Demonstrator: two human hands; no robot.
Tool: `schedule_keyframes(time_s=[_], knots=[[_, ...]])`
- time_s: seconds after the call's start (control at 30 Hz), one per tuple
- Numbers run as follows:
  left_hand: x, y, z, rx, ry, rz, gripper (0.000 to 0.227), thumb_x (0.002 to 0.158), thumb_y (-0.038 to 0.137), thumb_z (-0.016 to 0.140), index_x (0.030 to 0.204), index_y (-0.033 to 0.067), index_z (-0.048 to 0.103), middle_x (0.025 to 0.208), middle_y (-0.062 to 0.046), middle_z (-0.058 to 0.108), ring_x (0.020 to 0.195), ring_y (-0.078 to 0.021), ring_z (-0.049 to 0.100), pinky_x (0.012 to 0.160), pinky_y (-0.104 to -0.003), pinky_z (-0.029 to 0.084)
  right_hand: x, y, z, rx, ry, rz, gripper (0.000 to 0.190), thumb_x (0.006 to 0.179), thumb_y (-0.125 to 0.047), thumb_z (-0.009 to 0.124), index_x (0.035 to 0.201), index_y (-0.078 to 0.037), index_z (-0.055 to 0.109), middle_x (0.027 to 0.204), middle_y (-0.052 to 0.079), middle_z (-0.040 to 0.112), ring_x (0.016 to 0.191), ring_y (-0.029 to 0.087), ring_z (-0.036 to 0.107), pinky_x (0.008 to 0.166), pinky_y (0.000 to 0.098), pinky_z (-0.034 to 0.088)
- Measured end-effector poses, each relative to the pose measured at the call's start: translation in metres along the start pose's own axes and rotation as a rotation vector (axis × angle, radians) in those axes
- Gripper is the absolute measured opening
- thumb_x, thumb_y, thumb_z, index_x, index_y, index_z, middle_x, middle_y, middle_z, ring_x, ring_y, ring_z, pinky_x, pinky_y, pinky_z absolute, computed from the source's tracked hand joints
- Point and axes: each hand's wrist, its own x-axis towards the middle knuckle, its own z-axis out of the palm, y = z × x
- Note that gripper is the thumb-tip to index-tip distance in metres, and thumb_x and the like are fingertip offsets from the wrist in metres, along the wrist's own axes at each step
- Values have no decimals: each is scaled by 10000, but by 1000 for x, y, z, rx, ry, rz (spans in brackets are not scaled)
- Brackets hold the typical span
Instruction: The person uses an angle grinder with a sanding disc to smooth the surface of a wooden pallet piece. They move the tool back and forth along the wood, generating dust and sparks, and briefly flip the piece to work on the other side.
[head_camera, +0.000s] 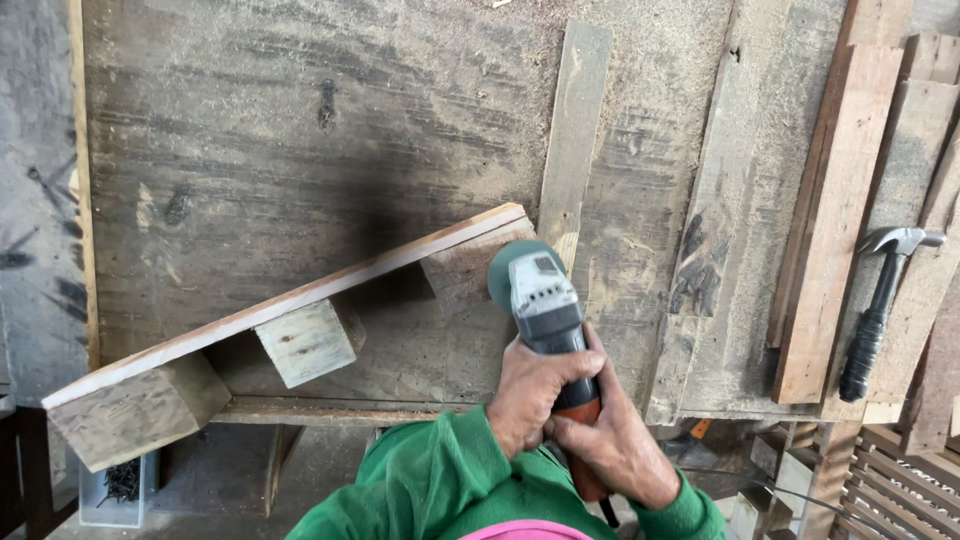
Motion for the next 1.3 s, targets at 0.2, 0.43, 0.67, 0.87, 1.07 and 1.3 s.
schedule_keyframes(time_s=[0.2,0.43,0.67,0.87,1.07,1.3], knots=[[-11,5,3,-12,23,34,418,710,57,828,1097,3,678,958,-76,728,841,-181,707,806,-346,602,-6,-12,6,-6,-27,-6,1246,688,-59,755,1675,-184,5,1322,158,586,1140,239,674,967,373,577],[5,10,-2,-39,-31,46,463,708,60,831,1127,8,643,974,-86,709,859,-189,696,816,-355,603,5,-19,5,-100,37,49,1209,693,-64,738,1661,-198,27,1307,165,603,1074,246,691,915,383,598],[-9,10,2,-66,-61,48,516,706,60,836,1163,34,598,1006,-80,689,897,-193,698,858,-372,624,-7,-32,13,-69,10,10,1208,694,-60,735,1662,-188,24,1324,166,594,1083,258,689,897,387,591],[9,17,-1,-94,-113,61,454,720,66,837,1124,3,638,971,-91,701,851,-197,690,821,-382,615,9,-38,6,-203,105,141,1159,705,-154,764,1639,-192,79,1226,189,644,1002,261,708,851,393,612],[11,19,4,-73,-72,22,400,718,66,838,1085,18,686,942,-74,723,827,-169,699,788,-348,600,6,-39,7,-192,63,-113,1179,707,-85,773,1645,-142,62,1327,166,589,1124,235,646,933,379,546],[21,15,7,-81,-125,-19,388,740,82,835,1082,-25,684,948,-89,715,829,-186,692,775,-369,591,13,-29,3,14,94,-73,1153,710,-54,736,1645,-154,68,1289,154,588,1087,225,638,903,385,555]])
